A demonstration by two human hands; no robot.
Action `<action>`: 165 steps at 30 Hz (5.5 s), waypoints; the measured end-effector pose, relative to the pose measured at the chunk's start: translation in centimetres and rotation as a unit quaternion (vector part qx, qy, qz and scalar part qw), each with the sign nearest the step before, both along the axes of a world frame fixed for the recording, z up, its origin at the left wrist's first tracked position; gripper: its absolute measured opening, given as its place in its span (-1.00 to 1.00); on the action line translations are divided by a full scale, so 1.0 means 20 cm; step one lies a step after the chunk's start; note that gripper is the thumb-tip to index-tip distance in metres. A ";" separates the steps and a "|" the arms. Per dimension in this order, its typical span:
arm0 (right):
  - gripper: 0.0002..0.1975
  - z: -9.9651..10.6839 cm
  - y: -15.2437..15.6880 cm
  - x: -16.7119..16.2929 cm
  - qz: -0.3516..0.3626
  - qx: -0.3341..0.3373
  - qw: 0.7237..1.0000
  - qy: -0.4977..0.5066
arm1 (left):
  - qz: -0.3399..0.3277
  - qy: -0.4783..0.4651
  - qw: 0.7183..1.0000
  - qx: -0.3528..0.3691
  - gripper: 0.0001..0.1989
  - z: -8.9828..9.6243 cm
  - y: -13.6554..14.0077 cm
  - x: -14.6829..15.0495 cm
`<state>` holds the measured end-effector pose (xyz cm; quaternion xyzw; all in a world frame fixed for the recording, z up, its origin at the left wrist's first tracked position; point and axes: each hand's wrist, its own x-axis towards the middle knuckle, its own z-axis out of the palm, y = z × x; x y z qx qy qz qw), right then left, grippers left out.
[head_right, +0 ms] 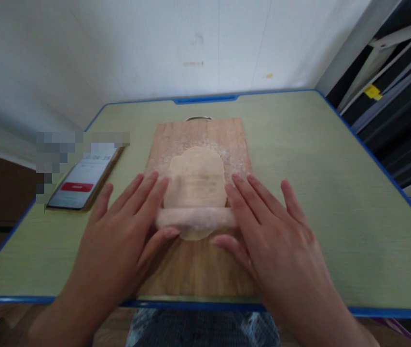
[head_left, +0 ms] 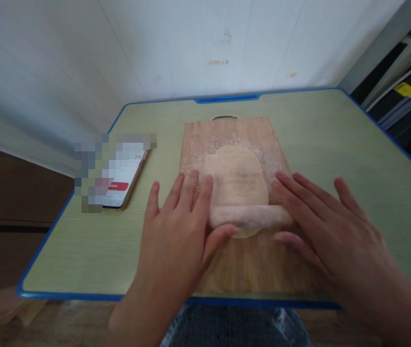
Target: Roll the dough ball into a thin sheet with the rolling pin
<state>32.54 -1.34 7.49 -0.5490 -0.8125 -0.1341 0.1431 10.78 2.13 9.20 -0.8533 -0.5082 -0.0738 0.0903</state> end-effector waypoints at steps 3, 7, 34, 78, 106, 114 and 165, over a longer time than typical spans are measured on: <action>-0.43 -0.05 -0.14 0.02 0.023 -0.016 0.999 0.015 | -0.017 0.016 0.999 0.022 -0.30 -0.05 -0.16 -0.04; -0.36 -0.12 -0.26 0.05 0.052 -0.024 0.998 0.028 | -0.053 0.026 0.997 0.040 -0.17 -0.10 -0.29 -0.08; -0.46 -0.02 -0.12 0.07 0.036 0.005 0.998 0.044 | -0.115 0.007 0.982 -0.149 -0.46 0.02 0.62 0.17; -0.42 -0.05 -0.19 0.02 0.070 0.001 0.992 0.106 | -0.095 0.019 0.987 -0.129 -0.51 0.04 0.42 0.05; -0.58 0.00 -0.14 -0.01 0.059 0.030 0.995 0.080 | -0.059 -0.003 0.991 -0.122 -0.48 0.03 0.35 -0.02; -0.50 -0.04 -0.15 0.01 0.080 0.008 0.988 0.131 | -0.062 0.009 0.988 -0.141 -0.49 0.04 0.40 0.01; -0.62 -0.02 -0.15 -0.02 0.109 0.000 0.978 0.177 | -0.055 -0.029 0.990 -0.129 -0.44 0.02 0.32 -0.08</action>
